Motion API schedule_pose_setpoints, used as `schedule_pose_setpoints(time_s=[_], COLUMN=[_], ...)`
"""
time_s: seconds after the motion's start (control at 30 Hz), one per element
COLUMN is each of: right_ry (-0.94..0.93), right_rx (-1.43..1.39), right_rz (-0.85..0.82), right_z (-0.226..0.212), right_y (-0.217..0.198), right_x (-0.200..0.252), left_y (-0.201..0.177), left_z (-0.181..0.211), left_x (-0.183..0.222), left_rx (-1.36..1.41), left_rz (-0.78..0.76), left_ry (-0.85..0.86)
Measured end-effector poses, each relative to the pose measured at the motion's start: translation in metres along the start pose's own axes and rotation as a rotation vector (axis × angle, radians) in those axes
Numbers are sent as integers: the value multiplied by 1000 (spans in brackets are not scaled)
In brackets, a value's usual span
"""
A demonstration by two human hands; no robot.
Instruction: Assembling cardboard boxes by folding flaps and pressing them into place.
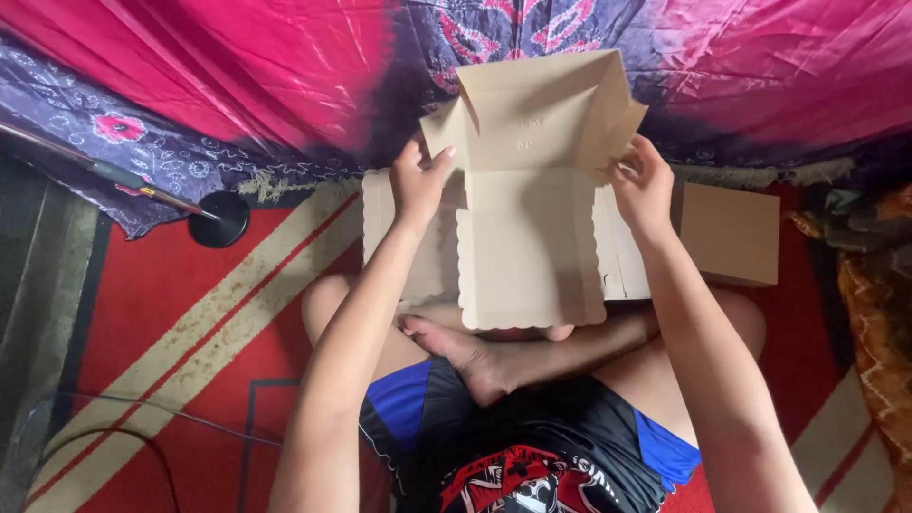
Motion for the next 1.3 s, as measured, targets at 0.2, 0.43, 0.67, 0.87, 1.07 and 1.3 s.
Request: schedule_pose_setpoints(time_s=[0.2,0.43,0.67,0.87,1.07,1.3], right_ry=[45,-518,-873,-733,-388,-329], right_rx=[261,390,729,796,653,442], right_rz=[-78,-371,-575,-560,-518,-451], right_z=[-54,-86,-83,-46,-2,4], right_y=[-7,-18,9,5,9,-1], right_x=[45,140,181,167,145,131], left_y=[-19,-21,9,17,13,6], left_z=[20,31,-17,-24,-14,-26], left_x=[70,211,235,203,177,157], left_rx=[-232,-440,-655,-704,-580,-590], left_rz=[-31,-346,-281,-320,-308,-222], left_ry=[194,905,1138,920,692,576])
Point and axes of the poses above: each hand's wrist, its own x-axis away from the middle knuckle, its own y-axis out of the palm, z = x × y, the point moved 8 cm from there along -x, towards the middle knuckle, and after that the axes turned 9 degrees about -y, right-handed, at the moved point
